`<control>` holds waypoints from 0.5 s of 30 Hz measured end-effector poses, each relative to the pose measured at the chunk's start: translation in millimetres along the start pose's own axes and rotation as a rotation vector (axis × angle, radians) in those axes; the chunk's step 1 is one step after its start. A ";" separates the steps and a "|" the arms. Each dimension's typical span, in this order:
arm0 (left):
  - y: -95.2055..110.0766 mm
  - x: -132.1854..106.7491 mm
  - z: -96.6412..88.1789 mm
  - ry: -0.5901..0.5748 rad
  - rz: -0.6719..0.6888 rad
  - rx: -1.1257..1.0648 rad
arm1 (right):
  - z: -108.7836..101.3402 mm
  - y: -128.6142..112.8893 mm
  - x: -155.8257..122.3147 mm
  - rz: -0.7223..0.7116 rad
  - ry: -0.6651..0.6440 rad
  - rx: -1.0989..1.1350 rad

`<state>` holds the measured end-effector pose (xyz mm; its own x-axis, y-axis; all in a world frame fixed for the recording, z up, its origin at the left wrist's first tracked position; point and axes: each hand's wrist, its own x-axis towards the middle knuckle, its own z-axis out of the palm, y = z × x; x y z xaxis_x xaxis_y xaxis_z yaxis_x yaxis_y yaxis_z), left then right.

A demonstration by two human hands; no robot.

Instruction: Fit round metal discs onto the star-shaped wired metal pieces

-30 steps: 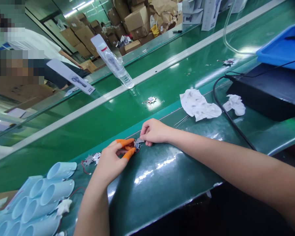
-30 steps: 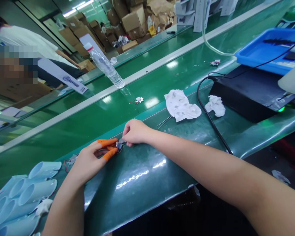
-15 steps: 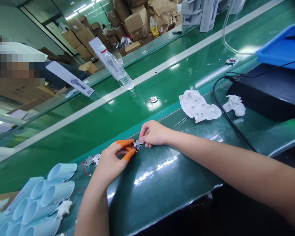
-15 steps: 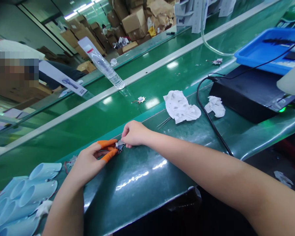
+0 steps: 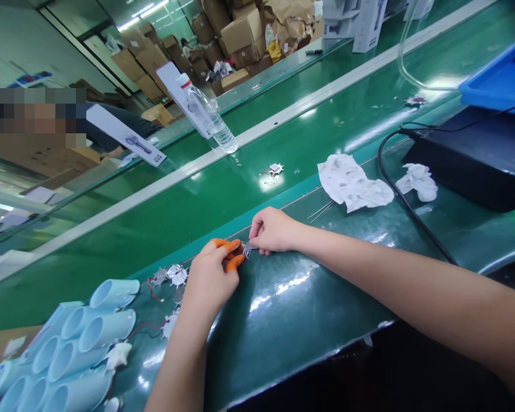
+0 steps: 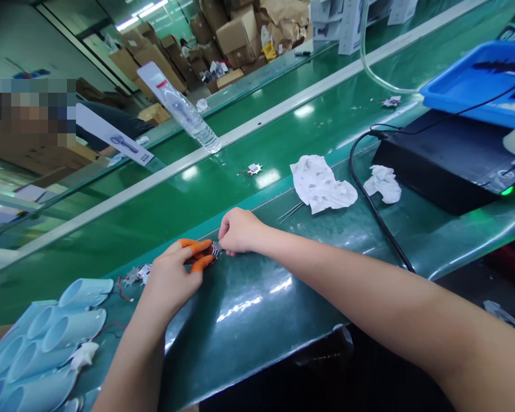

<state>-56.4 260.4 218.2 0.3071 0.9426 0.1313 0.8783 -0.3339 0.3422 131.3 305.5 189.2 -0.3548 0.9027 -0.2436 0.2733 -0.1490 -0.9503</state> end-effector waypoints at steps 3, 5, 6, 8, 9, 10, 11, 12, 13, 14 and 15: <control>-4.7 0.0 -3.2 -0.043 -0.045 -0.112 | -2.0 -0.5 -1.3 -0.001 -0.003 0.002; -13.1 0.5 -5.9 -0.079 -0.102 -0.235 | -3.3 -0.7 -1.9 0.000 -0.008 0.002; -18.3 1.0 -7.2 -0.089 -0.137 -0.305 | -3.9 -0.8 -2.1 0.002 -0.013 0.003; -28.3 2.3 -9.8 -0.081 -0.209 -0.445 | -4.6 -1.4 -2.6 0.005 -0.020 0.016; -32.1 3.0 -11.1 -0.069 -0.239 -0.509 | -4.8 -1.8 -2.8 0.008 -0.021 0.028; -34.8 3.7 -12.6 -0.051 -0.264 -0.571 | -4.9 -2.3 -3.0 0.013 -0.021 0.043; -36.0 4.3 -14.3 -0.030 -0.283 -0.635 | -5.0 -2.9 -3.1 0.018 -0.018 0.062; -35.7 4.8 -16.1 -0.007 -0.302 -0.707 | -5.0 -3.5 -3.2 0.022 -0.014 0.085; -34.2 5.2 -18.2 0.017 -0.323 -0.793 | -5.0 -4.1 -3.1 0.022 -0.005 0.116; -31.6 5.4 -20.4 0.040 -0.344 -0.894 | -5.0 -4.8 -3.0 0.013 0.014 0.155; -28.4 5.7 -22.6 0.060 -0.362 -1.007 | -5.0 -5.6 -2.8 -0.009 0.036 0.202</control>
<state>-87.9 274.9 230.3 0.0464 0.9943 -0.0963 0.1982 0.0853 0.9764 135.2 305.7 196.2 -0.3229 0.9177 -0.2316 0.0846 -0.2157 -0.9728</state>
